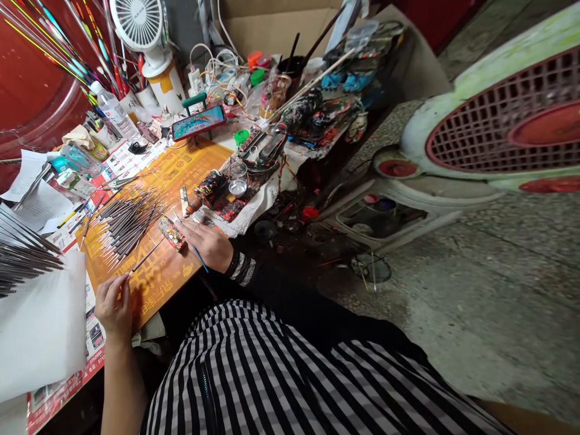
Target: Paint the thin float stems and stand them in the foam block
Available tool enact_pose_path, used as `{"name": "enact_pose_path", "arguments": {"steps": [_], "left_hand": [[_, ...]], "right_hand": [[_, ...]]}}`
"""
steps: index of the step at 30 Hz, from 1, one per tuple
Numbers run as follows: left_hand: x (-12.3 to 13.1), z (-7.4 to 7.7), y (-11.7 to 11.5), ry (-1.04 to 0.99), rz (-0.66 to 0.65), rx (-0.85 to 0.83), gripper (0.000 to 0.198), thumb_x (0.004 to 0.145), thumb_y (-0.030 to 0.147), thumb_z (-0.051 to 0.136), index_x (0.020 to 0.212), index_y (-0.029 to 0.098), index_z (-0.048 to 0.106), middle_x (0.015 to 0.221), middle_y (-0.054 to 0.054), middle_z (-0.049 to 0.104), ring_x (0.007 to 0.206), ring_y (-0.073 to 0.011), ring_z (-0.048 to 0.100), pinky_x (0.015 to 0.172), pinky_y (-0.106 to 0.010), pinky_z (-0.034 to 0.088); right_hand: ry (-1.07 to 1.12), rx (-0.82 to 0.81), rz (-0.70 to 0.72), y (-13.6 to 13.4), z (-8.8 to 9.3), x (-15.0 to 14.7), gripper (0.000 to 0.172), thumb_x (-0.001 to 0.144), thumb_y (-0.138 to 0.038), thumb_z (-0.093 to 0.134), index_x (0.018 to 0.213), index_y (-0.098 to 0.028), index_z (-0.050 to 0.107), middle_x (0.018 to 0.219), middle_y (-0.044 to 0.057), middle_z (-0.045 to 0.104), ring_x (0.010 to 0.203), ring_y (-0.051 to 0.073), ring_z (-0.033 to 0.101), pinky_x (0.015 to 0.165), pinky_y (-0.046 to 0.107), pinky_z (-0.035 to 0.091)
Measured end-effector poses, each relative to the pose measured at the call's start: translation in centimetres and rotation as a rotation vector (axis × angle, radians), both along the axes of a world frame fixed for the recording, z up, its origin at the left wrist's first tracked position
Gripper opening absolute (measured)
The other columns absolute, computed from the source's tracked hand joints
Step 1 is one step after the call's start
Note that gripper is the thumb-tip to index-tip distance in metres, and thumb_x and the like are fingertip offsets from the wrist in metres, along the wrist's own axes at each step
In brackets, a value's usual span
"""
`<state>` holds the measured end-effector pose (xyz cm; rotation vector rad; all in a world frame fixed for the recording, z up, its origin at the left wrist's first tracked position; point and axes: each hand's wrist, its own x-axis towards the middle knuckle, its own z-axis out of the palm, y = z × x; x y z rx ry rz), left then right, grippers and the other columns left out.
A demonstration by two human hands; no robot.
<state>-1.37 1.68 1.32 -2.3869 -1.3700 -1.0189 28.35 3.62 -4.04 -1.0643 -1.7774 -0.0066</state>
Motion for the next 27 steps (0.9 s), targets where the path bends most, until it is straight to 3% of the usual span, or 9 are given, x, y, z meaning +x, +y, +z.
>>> {"name": "enact_pose_path", "arguments": {"steps": [14, 21, 27], "left_hand": [[-0.2, -0.3, 0.2, -0.039, 0.034, -0.068, 0.017, 0.099, 0.028, 0.055, 0.103, 0.022, 0.070, 0.096, -0.007, 0.070, 0.088, -0.0180, 0.063, 0.082, -0.034, 0.052], [0.2, -0.2, 0.2, -0.026, 0.025, -0.060, 0.015, 0.098, 0.025, 0.056, 0.104, 0.022, 0.070, 0.095, -0.006, 0.069, 0.088, -0.0181, 0.062, 0.081, -0.033, 0.050], [0.4, -0.1, 0.2, -0.018, 0.020, -0.036, 0.013, 0.097, 0.022, 0.058, 0.103, 0.021, 0.070, 0.095, -0.006, 0.069, 0.087, -0.0174, 0.061, 0.081, -0.032, 0.050]], "right_hand": [[0.023, -0.003, -0.012, -0.2, 0.1, 0.1, 0.056, 0.100, -0.007, 0.043, 0.156, -0.016, 0.038, 0.144, 0.014, 0.060, 0.136, 0.024, 0.057, 0.116, 0.042, 0.050], [0.063, 0.241, 0.042, -0.8, -0.7, 2.0, 0.050, 0.099, -0.012, 0.050, 0.148, -0.017, 0.048, 0.119, 0.012, 0.073, 0.109, 0.021, 0.071, 0.092, 0.039, 0.063], [0.025, 0.264, 0.009, -0.9, -1.5, 2.9, 0.047, 0.098, -0.013, 0.050, 0.145, -0.015, 0.051, 0.107, 0.012, 0.075, 0.100, 0.021, 0.072, 0.086, 0.037, 0.063]]}}
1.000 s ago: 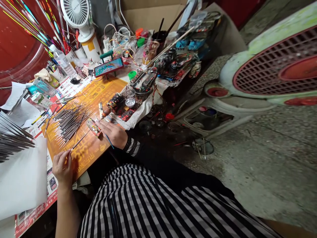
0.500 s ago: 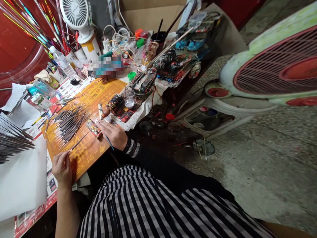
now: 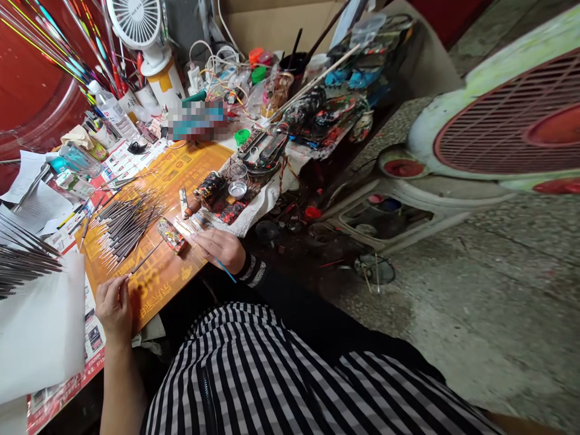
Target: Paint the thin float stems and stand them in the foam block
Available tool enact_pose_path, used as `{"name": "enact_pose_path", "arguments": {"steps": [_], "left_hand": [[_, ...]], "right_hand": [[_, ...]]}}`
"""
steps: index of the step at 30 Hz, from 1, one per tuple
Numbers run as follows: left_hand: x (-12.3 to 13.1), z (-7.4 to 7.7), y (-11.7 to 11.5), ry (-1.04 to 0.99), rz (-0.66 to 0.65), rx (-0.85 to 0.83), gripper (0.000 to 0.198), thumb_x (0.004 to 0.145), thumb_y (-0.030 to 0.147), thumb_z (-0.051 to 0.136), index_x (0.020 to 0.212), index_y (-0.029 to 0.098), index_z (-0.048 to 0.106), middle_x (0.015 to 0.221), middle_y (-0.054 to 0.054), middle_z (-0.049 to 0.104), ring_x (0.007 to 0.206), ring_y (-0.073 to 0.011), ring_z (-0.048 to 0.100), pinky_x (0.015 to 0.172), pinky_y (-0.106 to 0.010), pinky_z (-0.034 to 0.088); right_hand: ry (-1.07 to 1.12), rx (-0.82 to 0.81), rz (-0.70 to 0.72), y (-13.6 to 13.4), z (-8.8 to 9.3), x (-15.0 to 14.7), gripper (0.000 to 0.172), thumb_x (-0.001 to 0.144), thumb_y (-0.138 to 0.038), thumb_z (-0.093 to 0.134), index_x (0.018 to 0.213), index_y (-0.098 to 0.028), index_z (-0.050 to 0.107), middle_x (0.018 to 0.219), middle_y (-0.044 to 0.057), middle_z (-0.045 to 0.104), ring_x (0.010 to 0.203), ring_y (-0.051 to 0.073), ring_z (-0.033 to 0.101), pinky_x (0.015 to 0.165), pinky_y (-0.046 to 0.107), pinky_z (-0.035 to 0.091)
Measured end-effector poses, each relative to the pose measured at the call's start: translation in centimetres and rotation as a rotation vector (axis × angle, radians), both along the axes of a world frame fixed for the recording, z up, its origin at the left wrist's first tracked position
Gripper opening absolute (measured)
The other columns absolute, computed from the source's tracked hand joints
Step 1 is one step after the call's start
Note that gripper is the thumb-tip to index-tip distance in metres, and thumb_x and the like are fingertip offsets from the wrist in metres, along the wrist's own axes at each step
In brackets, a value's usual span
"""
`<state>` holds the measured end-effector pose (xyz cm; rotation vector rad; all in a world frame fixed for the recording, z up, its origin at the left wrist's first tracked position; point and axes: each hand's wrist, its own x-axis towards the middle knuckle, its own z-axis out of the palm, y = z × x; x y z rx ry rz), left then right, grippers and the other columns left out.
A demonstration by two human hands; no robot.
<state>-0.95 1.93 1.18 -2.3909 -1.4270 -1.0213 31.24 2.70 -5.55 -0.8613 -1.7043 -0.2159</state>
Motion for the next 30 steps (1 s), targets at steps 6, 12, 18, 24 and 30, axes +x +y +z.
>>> {"name": "enact_pose_path", "arguments": {"steps": [6, 12, 18, 24, 30], "left_hand": [[0.16, 0.14, -0.05, 0.019, -0.006, 0.013, 0.012, 0.096, 0.020, 0.061, 0.104, 0.019, 0.070, 0.094, -0.006, 0.069, 0.086, -0.0166, 0.061, 0.081, -0.031, 0.049], [0.12, 0.11, -0.01, 0.046, -0.015, 0.040, 0.012, 0.095, 0.019, 0.062, 0.104, 0.018, 0.070, 0.094, -0.007, 0.069, 0.085, -0.0159, 0.060, 0.081, -0.030, 0.049], [0.12, 0.11, 0.02, 0.037, -0.017, 0.039, 0.012, 0.096, 0.021, 0.060, 0.104, 0.019, 0.070, 0.093, -0.006, 0.069, 0.084, -0.0161, 0.060, 0.081, -0.031, 0.049], [0.00, -0.04, -0.07, 0.029, 0.005, 0.009, 0.013, 0.096, 0.023, 0.060, 0.103, 0.019, 0.071, 0.093, -0.007, 0.069, 0.084, -0.0166, 0.061, 0.082, -0.032, 0.049], [0.01, -0.07, -0.04, 0.017, 0.021, -0.003, 0.014, 0.097, 0.025, 0.060, 0.101, 0.019, 0.071, 0.093, -0.007, 0.069, 0.084, -0.0166, 0.061, 0.081, -0.033, 0.050]], "right_hand": [[-0.022, -0.062, -0.013, 0.04, -0.56, -0.19, 0.043, 0.100, -0.017, 0.048, 0.142, -0.016, 0.055, 0.112, 0.013, 0.074, 0.103, 0.022, 0.073, 0.088, 0.039, 0.064], [-0.025, -0.057, -0.022, 0.05, -0.59, -0.28, 0.045, 0.100, -0.017, 0.048, 0.144, -0.018, 0.053, 0.113, 0.012, 0.075, 0.101, 0.023, 0.073, 0.088, 0.040, 0.064], [-0.007, -0.041, -0.011, 0.00, 0.02, -0.37, 0.050, 0.099, -0.015, 0.050, 0.149, -0.017, 0.047, 0.115, 0.013, 0.074, 0.102, 0.023, 0.073, 0.087, 0.039, 0.064], [-0.007, -0.064, -0.008, -0.04, 0.06, -0.31, 0.046, 0.099, -0.015, 0.049, 0.145, -0.019, 0.053, 0.115, 0.012, 0.074, 0.104, 0.022, 0.073, 0.087, 0.038, 0.065], [0.010, -0.002, -0.015, -0.02, 0.22, -0.46, 0.052, 0.096, -0.011, 0.052, 0.148, -0.016, 0.048, 0.108, 0.013, 0.075, 0.098, 0.023, 0.073, 0.084, 0.038, 0.064]]}}
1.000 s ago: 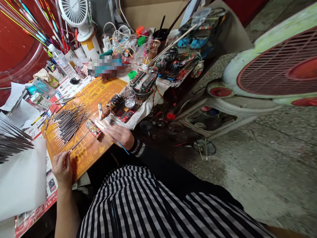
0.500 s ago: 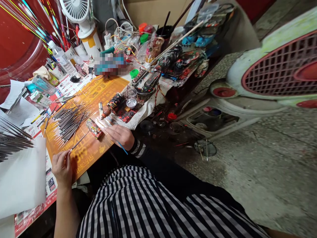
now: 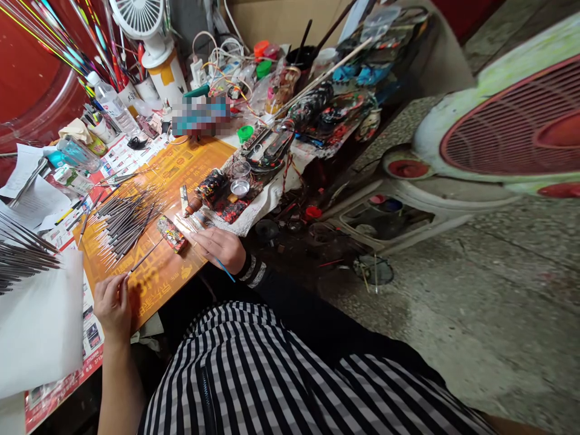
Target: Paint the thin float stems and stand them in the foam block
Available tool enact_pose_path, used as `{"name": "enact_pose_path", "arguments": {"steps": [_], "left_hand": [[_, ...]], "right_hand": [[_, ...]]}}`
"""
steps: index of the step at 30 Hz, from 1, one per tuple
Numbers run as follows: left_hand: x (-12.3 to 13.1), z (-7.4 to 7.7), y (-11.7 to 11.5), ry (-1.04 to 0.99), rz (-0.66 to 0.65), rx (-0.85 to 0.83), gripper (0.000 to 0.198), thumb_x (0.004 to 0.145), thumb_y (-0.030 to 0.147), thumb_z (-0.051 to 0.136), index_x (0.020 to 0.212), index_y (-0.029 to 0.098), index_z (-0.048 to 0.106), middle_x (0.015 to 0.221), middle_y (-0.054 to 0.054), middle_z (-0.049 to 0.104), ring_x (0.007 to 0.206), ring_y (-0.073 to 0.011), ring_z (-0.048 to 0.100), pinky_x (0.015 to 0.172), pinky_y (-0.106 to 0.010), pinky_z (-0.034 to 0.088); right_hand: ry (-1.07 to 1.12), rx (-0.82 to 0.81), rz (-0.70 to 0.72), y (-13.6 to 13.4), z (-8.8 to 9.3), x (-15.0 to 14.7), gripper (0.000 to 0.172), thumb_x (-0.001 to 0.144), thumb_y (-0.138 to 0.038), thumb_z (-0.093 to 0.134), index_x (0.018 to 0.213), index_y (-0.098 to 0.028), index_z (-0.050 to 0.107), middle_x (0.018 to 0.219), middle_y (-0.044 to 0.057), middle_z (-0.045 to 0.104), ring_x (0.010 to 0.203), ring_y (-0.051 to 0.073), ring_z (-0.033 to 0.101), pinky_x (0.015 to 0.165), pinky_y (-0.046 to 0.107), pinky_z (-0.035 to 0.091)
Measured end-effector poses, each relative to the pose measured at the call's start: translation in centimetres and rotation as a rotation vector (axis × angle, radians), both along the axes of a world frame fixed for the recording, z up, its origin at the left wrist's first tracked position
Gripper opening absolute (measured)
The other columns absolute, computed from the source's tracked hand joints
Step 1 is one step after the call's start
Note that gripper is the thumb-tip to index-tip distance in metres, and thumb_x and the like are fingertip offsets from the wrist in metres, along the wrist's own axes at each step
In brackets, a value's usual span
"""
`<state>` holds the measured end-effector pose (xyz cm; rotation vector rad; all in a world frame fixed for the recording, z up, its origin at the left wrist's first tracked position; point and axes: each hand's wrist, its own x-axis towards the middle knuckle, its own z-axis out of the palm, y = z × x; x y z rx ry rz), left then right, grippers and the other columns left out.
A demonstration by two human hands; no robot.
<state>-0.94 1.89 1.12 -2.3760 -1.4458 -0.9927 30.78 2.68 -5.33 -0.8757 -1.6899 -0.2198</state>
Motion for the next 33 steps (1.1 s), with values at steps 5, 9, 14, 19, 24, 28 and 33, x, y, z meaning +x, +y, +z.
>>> {"name": "enact_pose_path", "arguments": {"steps": [5, 9, 14, 19, 24, 28, 33], "left_hand": [[0.2, 0.2, 0.0, 0.008, -0.033, 0.036, 0.012, 0.095, 0.019, 0.062, 0.103, 0.018, 0.071, 0.093, -0.007, 0.069, 0.085, -0.0167, 0.060, 0.081, -0.031, 0.049], [0.0, 0.1, 0.1, 0.009, -0.041, 0.044, 0.012, 0.095, 0.020, 0.062, 0.103, 0.019, 0.071, 0.093, -0.007, 0.069, 0.085, -0.0169, 0.060, 0.080, -0.031, 0.048], [-0.3, -0.1, 0.4, -0.007, -0.060, 0.066, 0.013, 0.093, 0.018, 0.065, 0.104, 0.020, 0.072, 0.093, -0.007, 0.071, 0.085, -0.0176, 0.062, 0.083, -0.032, 0.049], [-0.5, -0.4, 0.9, 0.001, -0.052, 0.107, 0.012, 0.091, 0.020, 0.067, 0.102, 0.020, 0.073, 0.094, -0.006, 0.072, 0.084, -0.0171, 0.064, 0.082, -0.032, 0.049], [-0.5, -0.5, 0.9, 0.000, -0.043, 0.113, 0.011, 0.091, 0.021, 0.068, 0.101, 0.020, 0.073, 0.093, -0.006, 0.073, 0.082, -0.0172, 0.064, 0.081, -0.033, 0.049], [-0.3, -0.3, 0.8, 0.007, -0.057, 0.122, 0.012, 0.091, 0.019, 0.067, 0.102, 0.020, 0.072, 0.093, -0.007, 0.073, 0.083, -0.0179, 0.063, 0.081, -0.033, 0.049], [-0.2, -0.2, 0.8, 0.015, -0.071, 0.124, 0.014, 0.091, 0.018, 0.067, 0.104, 0.021, 0.071, 0.093, -0.006, 0.072, 0.082, -0.0175, 0.063, 0.081, -0.032, 0.049]], "right_hand": [[0.097, -0.060, -0.023, -1.3, 1.1, 1.1, 0.042, 0.096, -0.011, 0.049, 0.137, -0.020, 0.058, 0.104, 0.010, 0.075, 0.092, 0.021, 0.072, 0.080, 0.038, 0.063], [0.179, -0.142, -0.145, -3.0, 3.5, 3.9, 0.030, 0.097, -0.015, 0.052, 0.121, -0.023, 0.067, 0.099, 0.008, 0.075, 0.087, 0.020, 0.071, 0.079, 0.037, 0.060], [0.343, -0.230, -0.382, -3.5, 6.5, 8.4, 0.025, 0.102, -0.029, 0.048, 0.106, -0.023, 0.071, 0.085, 0.005, 0.072, 0.073, 0.018, 0.069, 0.072, 0.033, 0.058], [0.385, -0.312, -0.480, -1.7, 8.1, 11.7, 0.033, 0.104, -0.039, 0.045, 0.093, -0.021, 0.070, 0.071, 0.002, 0.068, 0.062, 0.016, 0.064, 0.067, 0.029, 0.053], [0.262, -0.417, -0.394, 0.2, 8.3, 12.1, 0.041, 0.103, -0.044, 0.043, 0.082, -0.021, 0.068, 0.068, 0.003, 0.067, 0.061, 0.016, 0.063, 0.065, 0.028, 0.049], [0.206, -0.459, -0.355, 1.2, 7.6, 11.5, 0.040, 0.103, -0.043, 0.042, 0.083, -0.021, 0.069, 0.070, 0.004, 0.068, 0.066, 0.019, 0.064, 0.068, 0.030, 0.049], [0.175, -0.479, -0.351, 1.9, 6.5, 11.5, 0.035, 0.102, -0.040, 0.045, 0.083, -0.021, 0.069, 0.072, 0.004, 0.069, 0.068, 0.019, 0.065, 0.068, 0.030, 0.048]]}}
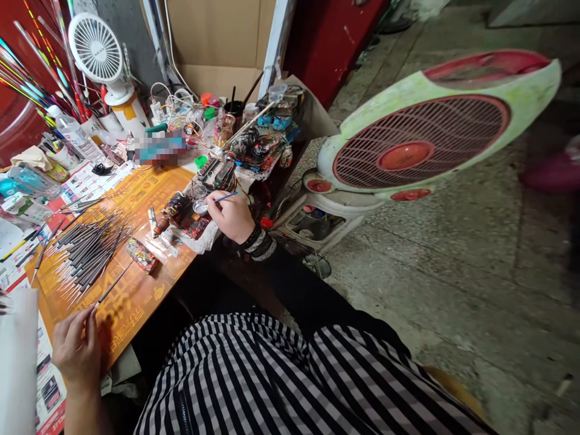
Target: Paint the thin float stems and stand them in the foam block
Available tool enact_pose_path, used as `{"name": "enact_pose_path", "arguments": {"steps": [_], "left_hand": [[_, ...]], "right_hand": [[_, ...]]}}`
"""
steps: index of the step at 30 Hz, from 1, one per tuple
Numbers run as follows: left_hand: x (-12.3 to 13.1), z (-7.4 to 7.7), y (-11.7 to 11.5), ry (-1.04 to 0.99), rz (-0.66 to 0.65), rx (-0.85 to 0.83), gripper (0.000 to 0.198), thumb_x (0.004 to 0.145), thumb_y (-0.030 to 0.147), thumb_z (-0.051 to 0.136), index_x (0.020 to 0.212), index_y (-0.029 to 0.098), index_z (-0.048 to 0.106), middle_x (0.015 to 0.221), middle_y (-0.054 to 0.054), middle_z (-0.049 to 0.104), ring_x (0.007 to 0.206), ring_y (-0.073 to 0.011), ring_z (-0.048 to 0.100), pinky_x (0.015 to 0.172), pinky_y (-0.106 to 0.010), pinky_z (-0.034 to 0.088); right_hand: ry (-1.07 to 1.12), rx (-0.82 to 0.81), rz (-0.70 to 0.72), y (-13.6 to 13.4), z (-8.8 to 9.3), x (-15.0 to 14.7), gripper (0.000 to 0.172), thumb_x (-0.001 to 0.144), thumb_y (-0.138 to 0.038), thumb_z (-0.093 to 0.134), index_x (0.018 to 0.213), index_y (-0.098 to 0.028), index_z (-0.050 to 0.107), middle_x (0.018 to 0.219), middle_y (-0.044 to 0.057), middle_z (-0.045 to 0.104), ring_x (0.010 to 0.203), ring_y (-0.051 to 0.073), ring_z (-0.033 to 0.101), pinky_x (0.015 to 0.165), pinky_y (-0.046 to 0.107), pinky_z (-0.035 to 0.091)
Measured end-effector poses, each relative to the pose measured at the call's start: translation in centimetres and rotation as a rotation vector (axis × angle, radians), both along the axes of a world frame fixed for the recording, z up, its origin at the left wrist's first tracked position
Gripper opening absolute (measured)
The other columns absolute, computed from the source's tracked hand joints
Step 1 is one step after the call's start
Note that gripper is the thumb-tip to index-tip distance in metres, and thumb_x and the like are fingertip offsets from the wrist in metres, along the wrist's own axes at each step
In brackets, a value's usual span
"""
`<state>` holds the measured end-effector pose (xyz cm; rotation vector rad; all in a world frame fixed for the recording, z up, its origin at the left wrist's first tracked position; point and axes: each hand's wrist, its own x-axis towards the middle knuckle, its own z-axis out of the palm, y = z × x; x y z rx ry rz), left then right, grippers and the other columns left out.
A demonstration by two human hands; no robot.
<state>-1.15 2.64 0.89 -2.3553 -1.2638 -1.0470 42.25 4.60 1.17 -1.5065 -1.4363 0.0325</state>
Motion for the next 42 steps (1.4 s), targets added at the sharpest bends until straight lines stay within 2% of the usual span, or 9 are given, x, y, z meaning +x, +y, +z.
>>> {"name": "enact_pose_path", "arguments": {"steps": [7, 12, 17, 24, 30, 38, 42], "left_hand": [[0.1, 0.0, 0.0, -0.002, -0.003, -0.001, 0.012, 0.091, 0.017, 0.067, 0.102, 0.019, 0.071, 0.092, -0.006, 0.072, 0.081, -0.0174, 0.061, 0.080, -0.032, 0.048], [0.0, 0.0, 0.0, -0.004, 0.006, -0.008, 0.010, 0.091, 0.019, 0.067, 0.100, 0.019, 0.071, 0.092, -0.007, 0.072, 0.082, -0.0173, 0.062, 0.080, -0.032, 0.048], [0.0, -0.1, 0.0, -0.015, 0.011, -0.020, 0.010, 0.091, 0.019, 0.068, 0.100, 0.019, 0.072, 0.092, -0.007, 0.072, 0.081, -0.0172, 0.062, 0.078, -0.032, 0.048], [0.2, 0.0, -0.1, -0.017, 0.016, -0.021, 0.011, 0.091, 0.020, 0.067, 0.102, 0.019, 0.072, 0.093, -0.007, 0.071, 0.082, -0.0177, 0.062, 0.080, -0.033, 0.049], [0.3, 0.1, -0.1, 0.004, 0.005, 0.003, 0.013, 0.090, 0.018, 0.068, 0.103, 0.018, 0.072, 0.092, -0.008, 0.071, 0.081, -0.0177, 0.061, 0.079, -0.032, 0.048], [0.2, -0.1, -0.2, -0.060, 0.063, -0.078, 0.011, 0.092, 0.026, 0.068, 0.098, 0.020, 0.074, 0.092, -0.007, 0.072, 0.082, -0.0179, 0.062, 0.081, -0.034, 0.049], [0.1, -0.1, -0.2, -0.057, 0.048, -0.071, 0.011, 0.092, 0.025, 0.067, 0.099, 0.020, 0.074, 0.094, -0.008, 0.072, 0.083, -0.0179, 0.062, 0.082, -0.033, 0.049]], "right_hand": [[-0.031, 0.022, -0.001, 0.2, -0.5, 0.1, 0.030, 0.100, -0.032, 0.047, 0.084, -0.020, 0.069, 0.083, 0.007, 0.074, 0.080, 0.022, 0.070, 0.075, 0.031, 0.050], [-0.018, -0.010, 0.032, 0.3, -0.7, 0.1, 0.028, 0.099, -0.031, 0.048, 0.083, -0.021, 0.069, 0.083, 0.006, 0.075, 0.074, 0.020, 0.068, 0.071, 0.031, 0.050], [-0.036, 0.021, 0.022, 0.3, -0.7, 0.0, 0.029, 0.099, -0.032, 0.047, 0.084, -0.021, 0.069, 0.086, 0.007, 0.075, 0.081, 0.022, 0.070, 0.075, 0.032, 0.051], [0.086, -0.029, 0.026, -0.9, 0.3, 0.3, 0.036, 0.101, -0.042, 0.048, 0.084, -0.020, 0.071, 0.072, 0.003, 0.071, 0.061, 0.016, 0.063, 0.061, 0.028, 0.048], [0.196, -0.041, 0.016, -1.8, 0.6, 0.6, 0.036, 0.099, -0.045, 0.051, 0.088, -0.019, 0.073, 0.071, 0.003, 0.071, 0.060, 0.015, 0.063, 0.058, 0.027, 0.047], [0.256, -0.057, -0.001, -2.6, 1.0, 1.2, 0.036, 0.098, -0.047, 0.054, 0.088, -0.018, 0.073, 0.070, 0.003, 0.071, 0.057, 0.014, 0.062, 0.054, 0.025, 0.047], [0.290, -0.050, -0.018, -3.0, 1.2, 1.6, 0.036, 0.097, -0.048, 0.055, 0.089, -0.018, 0.074, 0.069, 0.003, 0.071, 0.053, 0.012, 0.059, 0.051, 0.024, 0.046]]}}
